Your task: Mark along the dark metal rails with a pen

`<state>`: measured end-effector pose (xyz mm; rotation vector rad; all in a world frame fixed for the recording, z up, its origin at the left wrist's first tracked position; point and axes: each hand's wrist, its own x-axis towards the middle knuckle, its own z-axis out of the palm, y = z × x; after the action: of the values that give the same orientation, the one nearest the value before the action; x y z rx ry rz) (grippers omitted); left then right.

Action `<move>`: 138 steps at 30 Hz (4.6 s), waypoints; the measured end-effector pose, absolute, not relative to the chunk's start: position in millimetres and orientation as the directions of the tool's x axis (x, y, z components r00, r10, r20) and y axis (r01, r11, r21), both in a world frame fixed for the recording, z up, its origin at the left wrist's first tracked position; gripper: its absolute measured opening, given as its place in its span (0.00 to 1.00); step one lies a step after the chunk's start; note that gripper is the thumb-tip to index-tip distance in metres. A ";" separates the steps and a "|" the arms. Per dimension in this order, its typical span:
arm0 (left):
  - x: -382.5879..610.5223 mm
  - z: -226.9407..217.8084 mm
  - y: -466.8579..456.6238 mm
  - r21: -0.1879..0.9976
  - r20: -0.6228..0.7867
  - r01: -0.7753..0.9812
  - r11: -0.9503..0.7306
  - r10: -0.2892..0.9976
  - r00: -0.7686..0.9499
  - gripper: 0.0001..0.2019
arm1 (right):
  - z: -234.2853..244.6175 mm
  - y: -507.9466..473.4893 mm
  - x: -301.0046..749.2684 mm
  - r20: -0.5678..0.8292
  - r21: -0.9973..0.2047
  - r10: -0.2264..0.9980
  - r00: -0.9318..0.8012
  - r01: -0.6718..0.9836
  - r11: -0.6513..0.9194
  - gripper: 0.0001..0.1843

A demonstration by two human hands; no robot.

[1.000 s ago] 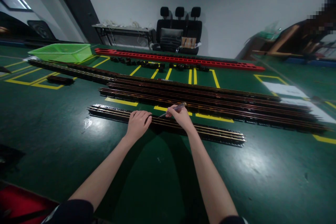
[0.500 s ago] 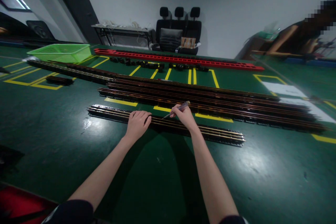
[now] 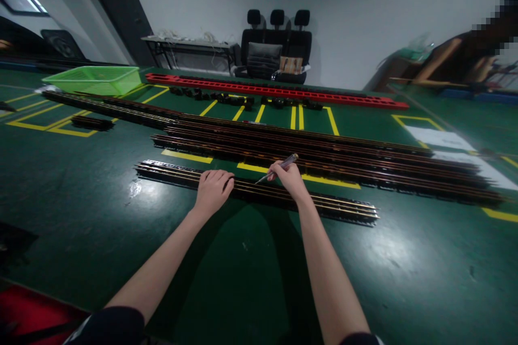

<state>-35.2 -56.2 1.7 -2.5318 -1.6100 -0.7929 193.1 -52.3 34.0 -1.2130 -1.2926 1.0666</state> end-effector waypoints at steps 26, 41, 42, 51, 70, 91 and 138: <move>-54.6 0.1 -43.9 0.210 0.483 0.921 -0.328 0.854 0.194 0.16 | 31.2 -55.0 171.9 0.097 -0.983 0.985 -0.143 0.141 0.118 0.16; -29.6 1.0 -58.4 0.179 0.516 0.871 -0.457 0.797 0.313 0.16 | 32.6 -54.9 169.0 0.088 -0.992 0.991 -0.104 0.082 0.097 0.17; -28.6 0.4 -58.6 0.168 0.509 0.872 -0.461 0.798 0.324 0.16 | 33.2 -55.2 168.9 0.084 -0.992 0.991 -0.104 0.082 0.093 0.17; -29.9 0.2 -55.6 0.132 0.480 0.888 -0.440 0.813 0.331 0.16 | 37.4 -56.5 167.4 0.077 -0.994 0.993 -0.092 0.077 0.084 0.14; -29.2 3.3 -56.0 0.169 0.431 0.892 -0.420 0.845 0.317 0.17 | 34.7 -53.5 170.7 0.101 -0.995 0.995 0.007 0.019 0.101 0.10; -29.1 1.3 -55.0 0.214 0.446 0.887 -0.409 0.849 0.284 0.15 | 34.4 -53.9 181.9 0.105 -0.992 0.994 0.004 0.076 0.104 0.10; -37.3 4.3 -56.0 0.207 0.507 0.889 -0.409 0.822 0.260 0.16 | 35.1 -57.1 166.0 0.104 -0.985 0.993 -0.047 0.130 0.110 0.19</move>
<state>-37.3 -56.0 4.3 -2.3964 -1.6356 -0.8455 166.0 -57.1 35.1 -1.2054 -1.3849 1.0919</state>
